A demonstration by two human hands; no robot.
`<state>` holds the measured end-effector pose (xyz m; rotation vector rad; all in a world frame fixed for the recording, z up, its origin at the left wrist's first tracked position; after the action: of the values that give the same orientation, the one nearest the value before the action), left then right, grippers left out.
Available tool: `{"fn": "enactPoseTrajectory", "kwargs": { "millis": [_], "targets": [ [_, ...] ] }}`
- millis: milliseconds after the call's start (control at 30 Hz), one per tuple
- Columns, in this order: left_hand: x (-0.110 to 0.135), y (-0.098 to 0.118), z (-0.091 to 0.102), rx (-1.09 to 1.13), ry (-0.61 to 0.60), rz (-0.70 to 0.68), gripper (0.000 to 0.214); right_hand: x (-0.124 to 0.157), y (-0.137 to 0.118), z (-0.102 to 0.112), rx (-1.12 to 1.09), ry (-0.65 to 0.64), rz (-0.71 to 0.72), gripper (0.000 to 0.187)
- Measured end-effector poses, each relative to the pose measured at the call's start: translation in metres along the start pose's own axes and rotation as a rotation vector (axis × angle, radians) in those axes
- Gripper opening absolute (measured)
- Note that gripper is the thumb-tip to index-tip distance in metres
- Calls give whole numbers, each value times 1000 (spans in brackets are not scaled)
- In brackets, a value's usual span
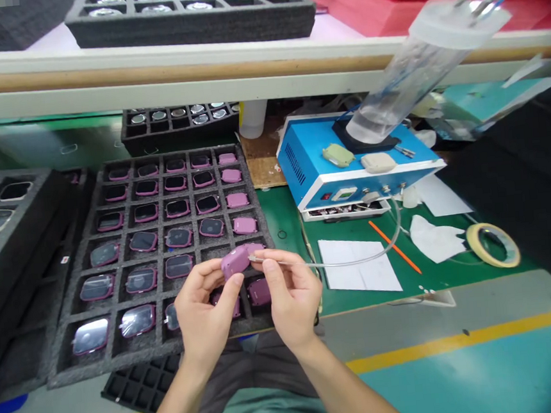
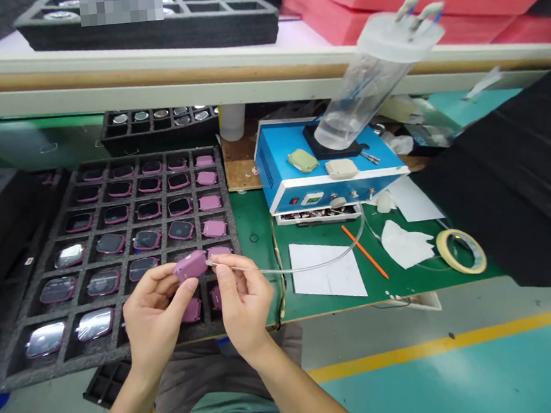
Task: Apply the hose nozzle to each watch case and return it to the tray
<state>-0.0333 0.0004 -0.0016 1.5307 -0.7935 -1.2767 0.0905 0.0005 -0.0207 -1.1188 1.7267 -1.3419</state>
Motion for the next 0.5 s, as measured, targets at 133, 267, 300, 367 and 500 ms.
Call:
{"fn": "enactPoseTrajectory", "kwargs": {
  "millis": [133, 267, 300, 367, 500],
  "targets": [
    [0, -3, 1, 2, 0, 7, 29, -1, 0, -1, -30, -7, -18, 10],
    [-1, -7, 2, -1, 15, 18, 32, -4, 0, -1, -68, -35, -11, 10],
    [-1, -7, 2, -4, 18, 18, 32, -4, 0, -1, -75, -41, -11, 10],
    [-2, -7, 2, -6, 18, 17, 33, -5, 0, -1, -87, -47, -13, 9],
    [-2, -5, 1, 10, 15, 14, 32, -4, 0, -2, -96, -46, -12, 9]
  ]
}}
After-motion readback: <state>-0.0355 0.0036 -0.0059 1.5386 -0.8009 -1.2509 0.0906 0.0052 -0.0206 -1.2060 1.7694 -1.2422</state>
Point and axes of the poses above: each hand's wrist, its own x-axis away from the middle knuckle, its own z-axis out of the back of the hand, y = z × x, the point moved 1 cm from there along -x, towards the middle knuckle, and after that the axes turned 15 degrees about -z, right-handed, at the moved point
